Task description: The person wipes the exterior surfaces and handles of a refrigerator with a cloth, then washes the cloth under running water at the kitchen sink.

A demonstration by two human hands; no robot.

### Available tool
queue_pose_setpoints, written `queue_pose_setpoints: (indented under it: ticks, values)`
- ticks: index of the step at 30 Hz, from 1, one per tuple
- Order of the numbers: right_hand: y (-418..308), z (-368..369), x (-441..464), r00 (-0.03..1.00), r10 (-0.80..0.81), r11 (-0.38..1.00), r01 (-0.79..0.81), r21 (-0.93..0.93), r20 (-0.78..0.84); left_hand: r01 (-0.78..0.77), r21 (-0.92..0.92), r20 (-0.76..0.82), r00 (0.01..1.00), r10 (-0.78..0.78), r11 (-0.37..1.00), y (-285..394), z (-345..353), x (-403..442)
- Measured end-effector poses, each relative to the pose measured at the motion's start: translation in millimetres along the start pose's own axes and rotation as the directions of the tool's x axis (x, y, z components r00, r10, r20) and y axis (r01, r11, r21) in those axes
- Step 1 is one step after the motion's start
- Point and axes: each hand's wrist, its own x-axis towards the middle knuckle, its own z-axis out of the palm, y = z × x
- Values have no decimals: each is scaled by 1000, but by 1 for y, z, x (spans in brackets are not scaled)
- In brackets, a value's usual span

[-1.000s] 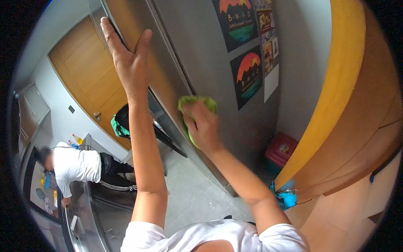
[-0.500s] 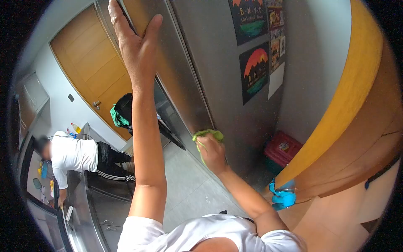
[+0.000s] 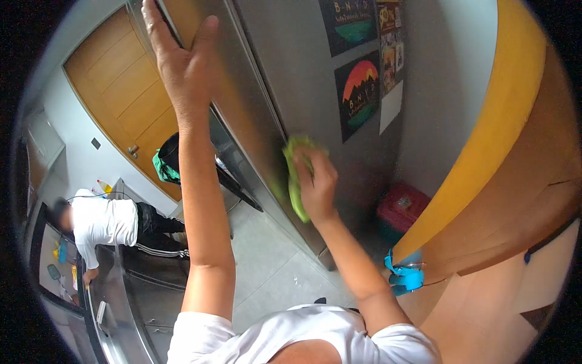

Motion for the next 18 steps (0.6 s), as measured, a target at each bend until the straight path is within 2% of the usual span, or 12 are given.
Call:
queue_pose_setpoints:
  ticks: [2,4,6,9,11,13,14,15,16,18]
  values:
    - [-35,18,52,975,-214,977,212,-33,-58,-51,3,-116,992,51,999,-8,12,-3]
    - [-47,40,79,938,-340,940,337,-59,-62,-131,130,-38,990,137,983,-34,0,-8]
    - [-43,45,69,941,-334,942,333,-25,-52,43,-47,20,999,-42,998,-32,-3,-42]
    - [-17,41,18,961,-275,961,275,-13,-31,217,-57,76,974,-212,975,-26,-8,-133]
    - [11,29,-40,988,-153,987,155,-47,37,327,-18,110,940,-323,945,-17,-11,-195]
    - [44,20,-100,999,-29,996,30,-81,22,327,85,118,935,-335,941,-18,-16,-240]
    - [61,14,-137,992,120,983,-113,-148,43,326,140,126,931,-344,935,-18,-17,-252]
    - [78,8,-169,979,199,969,-190,-159,39,370,70,109,920,-376,926,-18,-16,-257]
    - [93,1,-196,924,375,908,-351,-230,69,416,2,94,905,-414,909,-18,-15,-259]
    - [108,-11,-229,727,682,699,-614,-367,81,463,-95,78,886,-457,881,-18,-15,-262]
